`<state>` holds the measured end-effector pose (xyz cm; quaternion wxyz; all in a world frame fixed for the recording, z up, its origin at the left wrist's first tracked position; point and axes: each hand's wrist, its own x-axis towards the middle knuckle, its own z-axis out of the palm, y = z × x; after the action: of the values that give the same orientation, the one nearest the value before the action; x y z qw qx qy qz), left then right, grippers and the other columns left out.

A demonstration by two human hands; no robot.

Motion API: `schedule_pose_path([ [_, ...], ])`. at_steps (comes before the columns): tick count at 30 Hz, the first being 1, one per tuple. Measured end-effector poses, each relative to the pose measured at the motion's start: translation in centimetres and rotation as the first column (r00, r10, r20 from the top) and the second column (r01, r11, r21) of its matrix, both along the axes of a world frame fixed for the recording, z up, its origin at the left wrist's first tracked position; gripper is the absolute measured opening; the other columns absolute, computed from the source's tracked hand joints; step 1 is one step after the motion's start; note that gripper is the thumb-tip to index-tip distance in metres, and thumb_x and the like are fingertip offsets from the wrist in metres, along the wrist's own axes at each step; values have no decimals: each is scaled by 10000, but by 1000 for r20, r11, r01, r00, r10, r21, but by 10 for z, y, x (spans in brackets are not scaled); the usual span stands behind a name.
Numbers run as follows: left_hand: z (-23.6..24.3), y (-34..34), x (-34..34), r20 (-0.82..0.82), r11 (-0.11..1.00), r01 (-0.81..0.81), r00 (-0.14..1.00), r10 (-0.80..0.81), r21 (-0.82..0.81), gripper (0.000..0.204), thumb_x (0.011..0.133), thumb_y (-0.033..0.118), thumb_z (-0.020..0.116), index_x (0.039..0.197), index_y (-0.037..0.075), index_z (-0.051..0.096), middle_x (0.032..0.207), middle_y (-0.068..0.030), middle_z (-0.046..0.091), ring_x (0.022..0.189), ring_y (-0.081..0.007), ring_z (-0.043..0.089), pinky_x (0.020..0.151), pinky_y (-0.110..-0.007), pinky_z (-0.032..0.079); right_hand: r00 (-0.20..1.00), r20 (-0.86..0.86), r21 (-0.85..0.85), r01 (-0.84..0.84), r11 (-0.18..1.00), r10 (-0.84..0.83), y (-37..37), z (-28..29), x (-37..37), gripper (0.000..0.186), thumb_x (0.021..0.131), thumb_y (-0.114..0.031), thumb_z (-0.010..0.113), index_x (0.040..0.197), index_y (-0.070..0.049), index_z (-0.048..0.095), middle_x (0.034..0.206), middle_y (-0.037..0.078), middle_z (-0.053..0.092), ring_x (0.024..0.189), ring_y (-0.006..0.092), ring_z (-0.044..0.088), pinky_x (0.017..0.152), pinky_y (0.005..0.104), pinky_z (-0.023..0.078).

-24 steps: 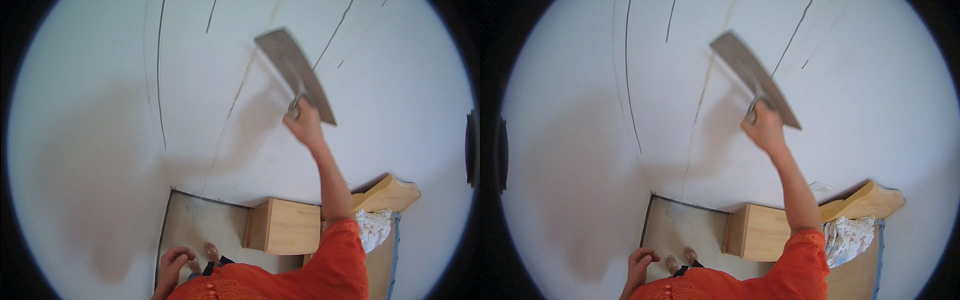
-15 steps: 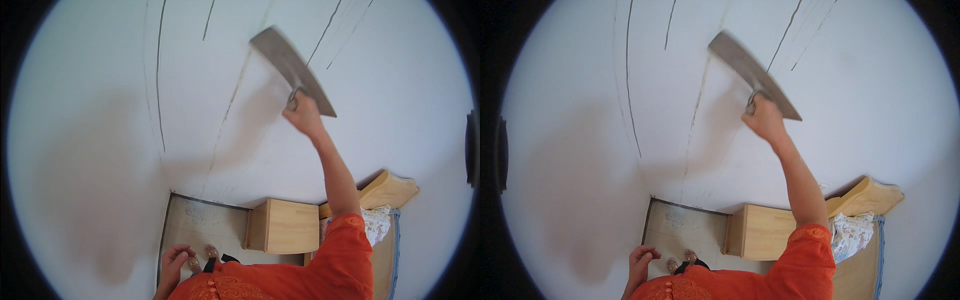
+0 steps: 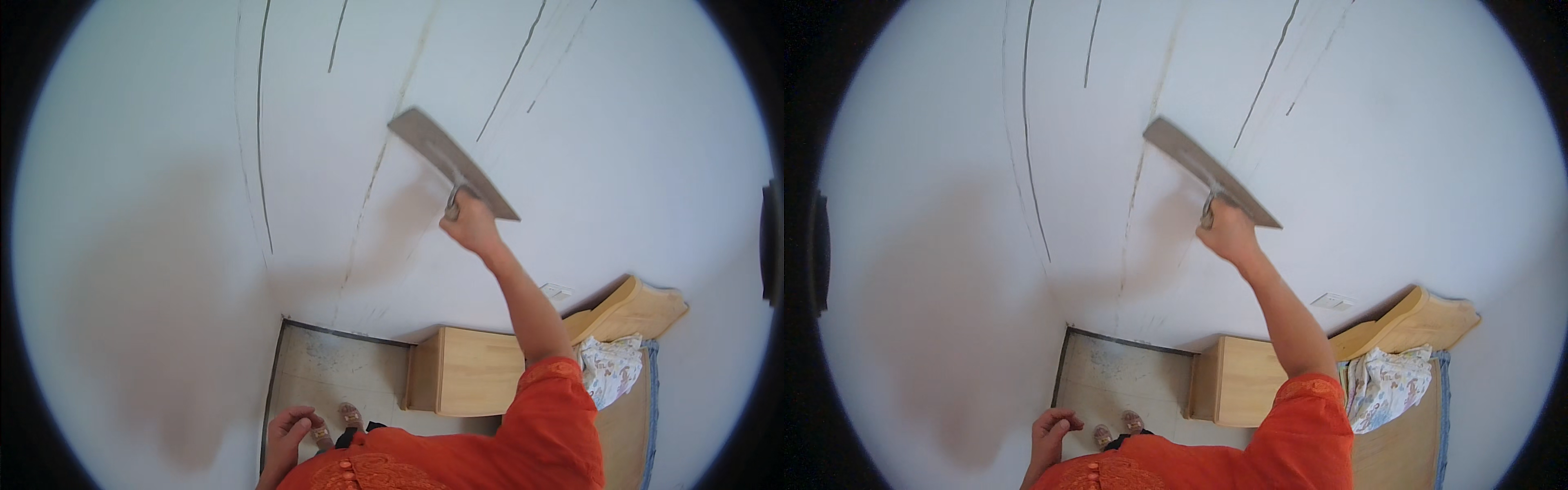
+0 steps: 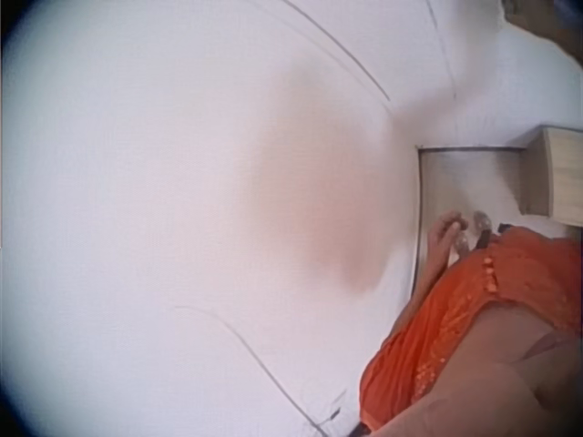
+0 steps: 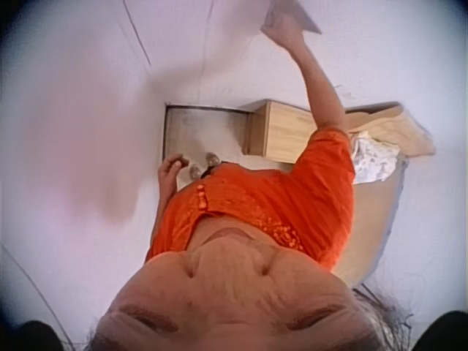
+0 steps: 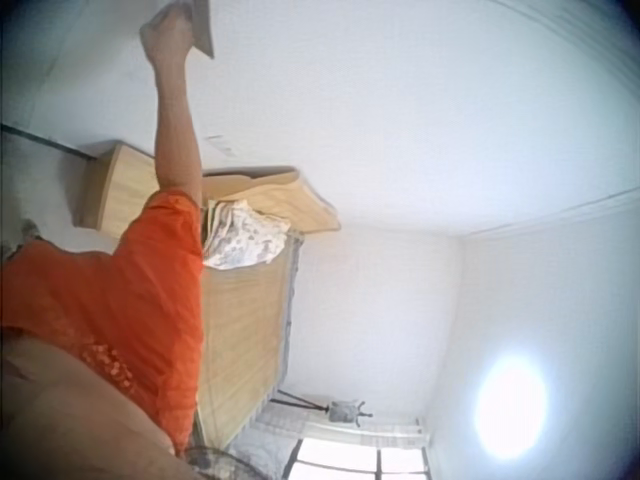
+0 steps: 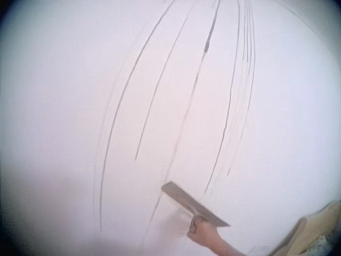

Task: The person applies a substance to a wall with a trowel and moves a small wooden cabinet.

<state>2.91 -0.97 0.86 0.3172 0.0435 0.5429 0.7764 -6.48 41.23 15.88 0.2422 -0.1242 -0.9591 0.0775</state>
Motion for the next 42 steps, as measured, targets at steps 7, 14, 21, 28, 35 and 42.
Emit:
schedule_pose_path([
  [7,8,0,0,40,999,-34,999,35,-35,214,785,81,528,972,-20,547,830,-121,603,819,-208,581,789,-339,453,999,-22,-40,-30,999,29,-8,16,1,223,617,-138,595,736,22,494,661,205,570,666,379,558,612,440,450],
  [14,9,4,-2,26,1000,5,1000,-5,-18,215,782,63,527,980,-16,548,840,-119,611,842,-205,582,808,-330,444,994,94,-50,-59,997,64,0,-27,1,195,607,-120,594,713,7,491,652,211,553,658,381,544,598,437,438],
  [21,5,-3,0,48,999,-4,999,5,-39,220,779,65,528,981,-19,548,840,-120,612,834,-201,579,822,-332,434,999,33,-79,-18,997,21,-3,-14,-7,195,606,-118,595,719,15,508,635,200,559,623,372,550,603,421,452],
  [28,6,-3,3,57,998,-19,998,23,-65,228,778,87,543,981,-17,550,834,-117,611,837,-198,576,819,-335,431,998,47,-50,-28,998,31,-4,-17,-1,198,610,-120,590,726,14,503,653,204,568,646,366,561,600,426,447],
  [35,10,1,-2,42,999,29,999,-27,-33,233,749,59,563,970,-12,543,874,-135,591,841,-227,567,809,-343,423,987,162,-64,-11,998,21,7,-34,13,205,614,-127,577,757,2,508,659,199,568,660,379,553,616,436,442],
  [42,8,5,0,-23,996,19,999,-21,-90,244,807,151,562,998,0,569,861,-107,611,817,-195,583,761,-319,467,950,-313,47,3,999,12,14,91,52,232,647,-132,593,819,-13,492,698,197,560,656,375,542,578,414,433],
])
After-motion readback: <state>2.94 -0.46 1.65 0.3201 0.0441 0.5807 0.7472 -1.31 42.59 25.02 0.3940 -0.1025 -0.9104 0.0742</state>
